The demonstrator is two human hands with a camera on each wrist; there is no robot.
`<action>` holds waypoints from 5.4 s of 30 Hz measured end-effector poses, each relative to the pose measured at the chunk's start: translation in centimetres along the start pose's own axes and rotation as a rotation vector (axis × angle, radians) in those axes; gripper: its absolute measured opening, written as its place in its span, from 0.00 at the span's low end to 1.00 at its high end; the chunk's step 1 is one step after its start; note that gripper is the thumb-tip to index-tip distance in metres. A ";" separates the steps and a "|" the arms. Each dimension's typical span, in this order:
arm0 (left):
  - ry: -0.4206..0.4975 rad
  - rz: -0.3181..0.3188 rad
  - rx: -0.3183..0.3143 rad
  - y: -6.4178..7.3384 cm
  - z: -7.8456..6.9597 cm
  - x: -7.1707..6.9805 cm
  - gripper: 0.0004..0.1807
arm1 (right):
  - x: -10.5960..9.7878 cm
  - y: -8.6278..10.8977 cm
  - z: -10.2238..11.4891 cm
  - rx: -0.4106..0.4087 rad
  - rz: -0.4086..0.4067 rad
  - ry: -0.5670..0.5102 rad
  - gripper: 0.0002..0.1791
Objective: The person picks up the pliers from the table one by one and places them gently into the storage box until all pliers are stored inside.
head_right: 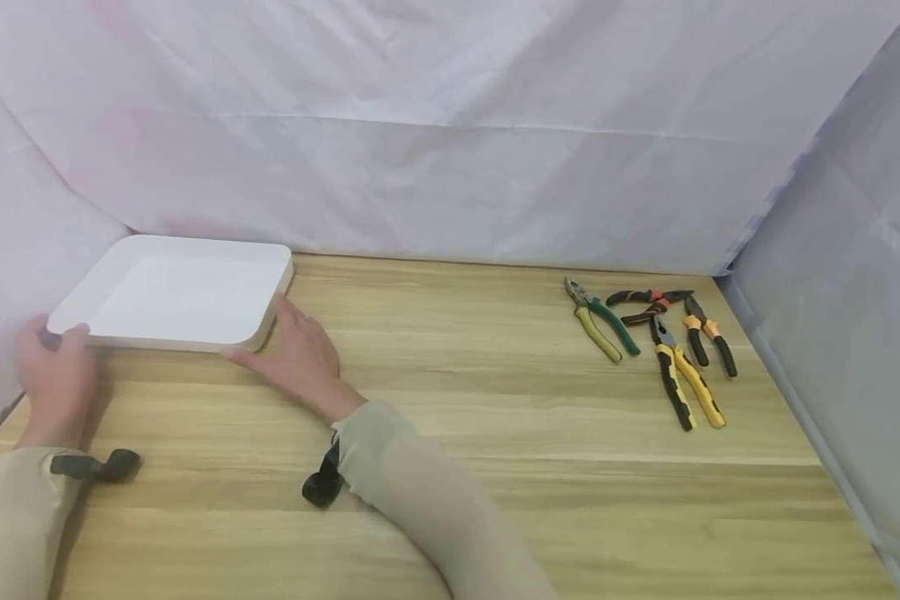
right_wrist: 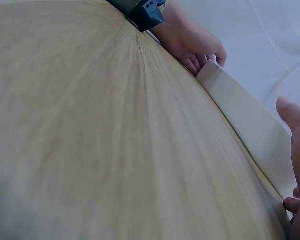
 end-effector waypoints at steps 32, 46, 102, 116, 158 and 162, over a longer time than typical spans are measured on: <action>-0.048 0.036 0.033 0.6 0.1 0.2 0.34 | 0.0 0.5 0.3 0.026 0.012 0.061 0.45; -0.072 0.083 0.048 1.2 -0.3 0.8 0.35 | -0.6 1.0 -0.3 0.047 0.001 0.028 0.46; -0.132 0.191 0.339 5.3 -0.4 3.7 0.33 | -4.6 5.1 -4.5 0.057 0.000 -0.033 0.46; -0.081 0.285 0.300 6.7 -1.0 4.7 0.39 | -6.0 5.9 -5.6 0.083 -0.014 -0.038 0.48; -0.077 0.468 0.396 9.6 -2.1 8.5 0.51 | -10.0 8.1 -9.6 0.093 -0.115 -0.003 0.48; -0.094 0.474 0.378 9.7 -2.1 8.7 0.53 | -10.3 8.2 -9.9 0.092 -0.104 -0.002 0.48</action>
Point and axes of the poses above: each hand's wrist, its own y-axis away from the middle knuckle, its own x-axis out of the palm, z = x × y, the point moved 4 cm from there along -y, towards the middle knuckle
